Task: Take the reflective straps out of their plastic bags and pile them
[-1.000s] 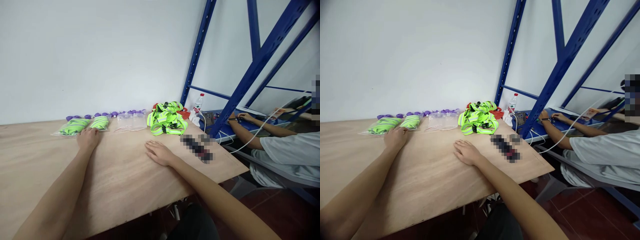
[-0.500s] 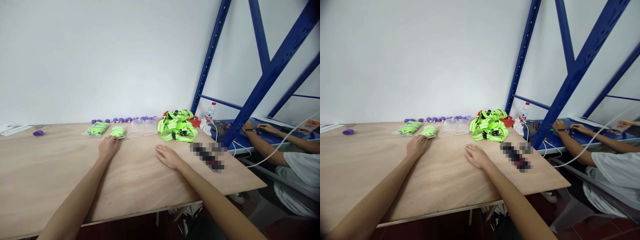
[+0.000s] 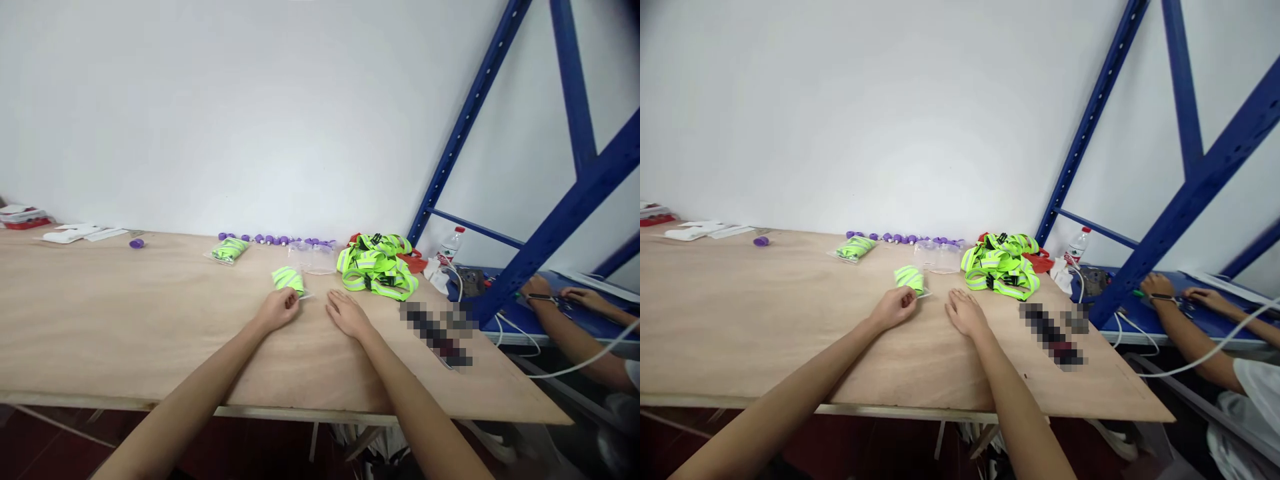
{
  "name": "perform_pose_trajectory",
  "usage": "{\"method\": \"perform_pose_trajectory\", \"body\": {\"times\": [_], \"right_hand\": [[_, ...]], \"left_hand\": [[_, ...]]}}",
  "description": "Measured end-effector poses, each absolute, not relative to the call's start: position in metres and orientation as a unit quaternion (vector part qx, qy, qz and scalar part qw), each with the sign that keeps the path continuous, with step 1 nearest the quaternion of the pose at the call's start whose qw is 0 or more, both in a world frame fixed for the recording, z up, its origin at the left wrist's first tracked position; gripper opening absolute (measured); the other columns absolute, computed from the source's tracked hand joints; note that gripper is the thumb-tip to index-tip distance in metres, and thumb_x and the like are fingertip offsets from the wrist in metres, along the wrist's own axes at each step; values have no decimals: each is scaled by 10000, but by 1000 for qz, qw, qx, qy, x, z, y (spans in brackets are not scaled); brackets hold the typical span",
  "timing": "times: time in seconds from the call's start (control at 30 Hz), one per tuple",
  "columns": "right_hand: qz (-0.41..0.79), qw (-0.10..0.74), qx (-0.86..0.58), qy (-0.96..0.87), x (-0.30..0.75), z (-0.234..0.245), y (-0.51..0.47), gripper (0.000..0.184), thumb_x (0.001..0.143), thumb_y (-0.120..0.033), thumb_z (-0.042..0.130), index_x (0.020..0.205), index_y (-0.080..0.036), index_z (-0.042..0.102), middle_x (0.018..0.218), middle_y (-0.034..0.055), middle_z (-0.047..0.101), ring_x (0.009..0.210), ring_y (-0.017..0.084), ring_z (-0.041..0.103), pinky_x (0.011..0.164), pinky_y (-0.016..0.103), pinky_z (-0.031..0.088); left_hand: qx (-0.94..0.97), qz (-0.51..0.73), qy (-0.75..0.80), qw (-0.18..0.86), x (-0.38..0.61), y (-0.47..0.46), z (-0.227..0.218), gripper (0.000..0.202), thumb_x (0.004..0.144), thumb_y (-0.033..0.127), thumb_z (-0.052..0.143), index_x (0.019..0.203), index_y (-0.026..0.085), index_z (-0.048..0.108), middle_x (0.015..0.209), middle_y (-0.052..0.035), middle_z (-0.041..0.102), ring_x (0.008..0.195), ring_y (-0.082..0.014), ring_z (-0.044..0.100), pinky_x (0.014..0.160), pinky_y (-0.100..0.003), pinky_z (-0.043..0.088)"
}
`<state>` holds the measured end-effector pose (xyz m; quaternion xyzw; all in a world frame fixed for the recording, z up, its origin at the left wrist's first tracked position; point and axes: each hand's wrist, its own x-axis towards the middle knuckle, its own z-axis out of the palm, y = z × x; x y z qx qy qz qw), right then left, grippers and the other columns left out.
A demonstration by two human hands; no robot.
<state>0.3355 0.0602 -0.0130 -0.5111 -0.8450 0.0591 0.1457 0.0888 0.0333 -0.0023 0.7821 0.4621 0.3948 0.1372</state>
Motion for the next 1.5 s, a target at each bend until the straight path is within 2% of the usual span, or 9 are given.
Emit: {"method": "perform_pose_trajectory", "body": {"times": [0.17,0.3,0.43,0.57,0.7,0.9,1.03,1.3,1.5], "right_hand": [[39,222,-530,-817,303,-9,58,313,960,-314,410,1034,-195,691,1111,114,727,1042,249,661,918,355,488],[148,334,-479,-798,275,-13,62,297,923,-345,424,769,-219,644,838,75,722,811,234,659,776,327,503],[307,433,-439,-725,255,-18,72,366,917,-470,423,734,-203,593,768,69,685,757,230,646,705,321,527],[453,510,-403,-610,252,-21,80,448,766,-632,647,700,-191,599,697,43,659,702,220,630,693,337,543],[523,523,-372,-561,256,-24,84,456,630,-609,793,744,-181,682,766,45,710,754,225,660,771,366,560],[553,508,-364,-551,261,-26,89,376,625,-527,821,778,-193,738,812,46,732,777,216,674,805,378,566],[565,511,-361,-538,261,-24,88,351,624,-494,826,764,-189,723,797,31,721,774,199,663,809,362,559],[548,520,-375,-537,259,-16,84,418,585,-542,842,659,-184,639,696,15,670,685,160,635,693,293,544],[556,505,-396,-528,259,-13,82,457,561,-560,854,696,-192,619,720,16,674,724,184,658,684,304,559]], "left_hand": [[740,452,450,213,112,40,-2,76,771,153,551,708,196,545,667,-3,584,607,-140,512,567,-249,361],[686,509,438,282,114,49,-5,49,782,202,584,739,187,565,685,-3,590,631,-136,523,596,-246,401],[633,536,430,356,109,54,-9,130,812,287,608,768,172,565,669,5,565,589,-116,499,555,-231,389],[636,540,418,360,109,54,-8,184,818,328,627,765,158,581,688,-1,588,609,-115,515,580,-230,404],[655,516,429,346,107,54,-3,192,814,337,638,781,149,618,698,-3,610,612,-114,510,588,-227,398],[689,470,457,310,94,56,1,222,860,358,598,891,149,666,660,20,590,565,-103,456,543,-223,336],[705,439,463,311,91,56,3,260,838,400,644,926,157,669,590,52,523,546,-103,439,528,-219,311],[722,438,439,307,87,60,1,325,908,395,543,883,140,742,788,-47,715,655,-139,558,613,-236,394],[704,409,471,338,87,62,-2,311,831,403,634,948,140,752,788,-45,720,623,-137,543,583,-235,384]]}}
